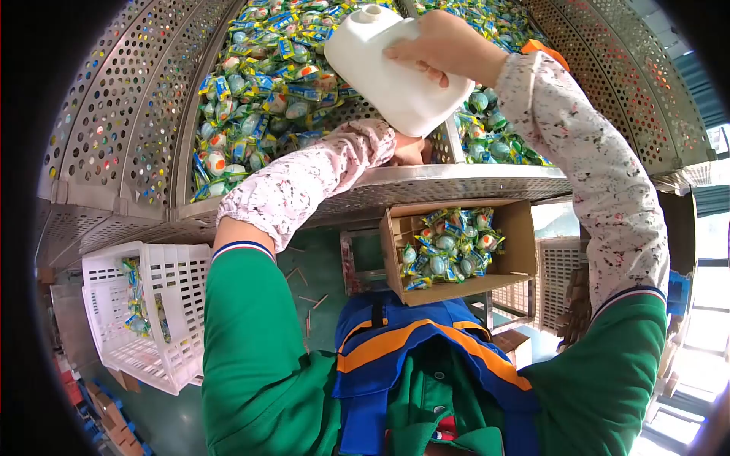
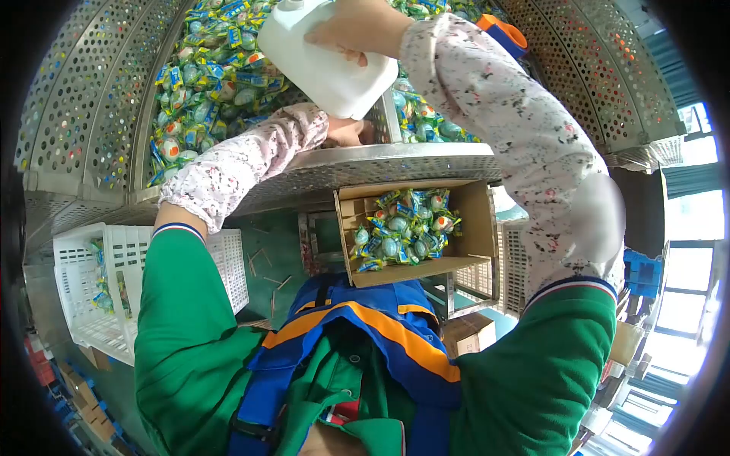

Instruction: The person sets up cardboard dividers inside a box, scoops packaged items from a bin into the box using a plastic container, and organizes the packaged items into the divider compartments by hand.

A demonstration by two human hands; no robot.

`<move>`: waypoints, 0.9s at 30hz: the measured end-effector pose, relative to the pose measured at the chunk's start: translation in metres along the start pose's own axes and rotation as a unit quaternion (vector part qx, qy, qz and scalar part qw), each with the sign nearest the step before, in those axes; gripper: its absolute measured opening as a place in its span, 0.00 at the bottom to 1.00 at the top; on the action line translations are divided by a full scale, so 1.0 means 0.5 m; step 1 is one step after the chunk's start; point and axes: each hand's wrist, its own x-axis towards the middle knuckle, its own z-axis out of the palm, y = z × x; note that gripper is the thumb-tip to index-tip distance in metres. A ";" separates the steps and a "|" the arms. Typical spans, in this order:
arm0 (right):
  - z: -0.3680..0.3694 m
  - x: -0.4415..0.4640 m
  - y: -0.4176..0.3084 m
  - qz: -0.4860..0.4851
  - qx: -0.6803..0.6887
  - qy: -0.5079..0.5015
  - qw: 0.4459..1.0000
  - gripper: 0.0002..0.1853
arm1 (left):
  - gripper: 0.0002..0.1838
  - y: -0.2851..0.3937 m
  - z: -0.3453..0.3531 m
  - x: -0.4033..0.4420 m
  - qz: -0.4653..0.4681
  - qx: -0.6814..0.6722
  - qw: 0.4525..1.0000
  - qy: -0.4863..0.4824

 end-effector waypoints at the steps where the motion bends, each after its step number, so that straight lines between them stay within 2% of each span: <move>1: 0.008 0.003 -0.016 0.027 -0.004 -0.001 1.000 0.27 | 0.28 0.009 0.001 -0.009 0.008 0.004 1.000 -0.002; 4: 0.020 0.012 -0.010 0.009 -0.007 -0.021 1.000 0.27 | 0.28 0.012 -0.023 -0.043 0.017 0.020 1.000 0.000; 6: 0.026 0.032 0.007 0.024 -0.006 -0.033 0.999 0.27 | 0.25 -0.027 -0.009 -0.032 0.044 0.113 0.993 -0.017; 7: 0.033 0.036 0.022 0.036 -0.004 -0.029 0.999 0.27 | 0.21 -0.076 0.007 -0.015 0.059 0.068 0.995 -0.040; 9: 0.069 0.058 0.086 0.038 0.038 0.016 0.998 0.26 | 0.15 -0.089 -0.011 -0.120 -0.023 0.177 0.984 -0.004; 10: 0.068 0.062 0.088 0.033 0.042 0.017 0.998 0.26 | 0.16 -0.112 0.005 -0.181 -0.046 0.183 0.975 0.114; 11: 0.068 0.064 0.086 0.041 0.109 0.016 0.993 0.26 | 0.19 -0.097 -0.019 -0.248 -0.120 0.185 0.972 0.086; 12: 0.070 0.063 0.083 0.049 0.176 0.014 0.983 0.25 | 0.21 -0.132 0.001 -0.293 -0.106 0.160 0.957 0.216; 13: 0.069 0.054 0.064 0.069 0.251 0.015 0.965 0.23 | 0.17 -0.185 0.007 -0.335 -0.068 0.181 0.936 0.294; 14: 0.074 0.049 0.059 0.066 0.255 0.018 0.964 0.23 | 0.16 -0.148 -0.025 -0.390 -0.194 0.172 0.934 0.246; 15: 0.081 0.045 0.057 0.069 0.310 0.018 0.948 0.23 | 0.14 -0.155 -0.023 -0.438 -0.203 0.107 0.914 0.336; 16: 0.087 0.041 0.056 0.071 0.361 0.016 0.930 0.22 | 0.15 -0.172 -0.022 -0.474 -0.221 0.089 0.896 0.374; 17: 0.096 0.032 0.057 0.067 0.362 0.017 0.930 0.22 | 0.17 -0.207 -0.020 -0.509 -0.199 0.070 0.897 0.387; 18: 0.106 0.019 0.064 0.112 0.424 0.024 0.898 0.22 | 0.18 -0.192 -0.027 -0.545 -0.229 0.080 0.892 0.381; 20: 0.121 -0.006 0.082 0.174 0.523 0.012 0.834 0.21 | 0.19 -0.199 -0.023 -0.569 -0.216 0.135 0.820 0.512; 22: 0.117 -0.043 0.091 0.202 0.552 0.007 0.809 0.22 | 0.20 -0.212 -0.050 -0.564 -0.239 0.132 0.798 0.537; 24: 0.126 -0.077 0.090 0.264 0.569 0.073 0.776 0.20 | 0.21 -0.235 -0.082 -0.547 -0.285 0.211 0.723 0.593; 25: 0.136 -0.095 0.089 0.268 0.565 0.119 0.772 0.18 | 0.30 -0.275 -0.096 -0.533 -0.335 0.239 0.727 0.550; 26: 0.148 -0.103 0.084 0.269 0.564 0.120 0.771 0.18 | 0.30 -0.304 -0.103 -0.518 -0.334 0.238 0.728 0.549; 27: 0.159 -0.108 0.080 0.272 0.563 0.151 0.765 0.17 | 0.35 -0.327 -0.110 -0.505 -0.381 0.278 0.719 0.510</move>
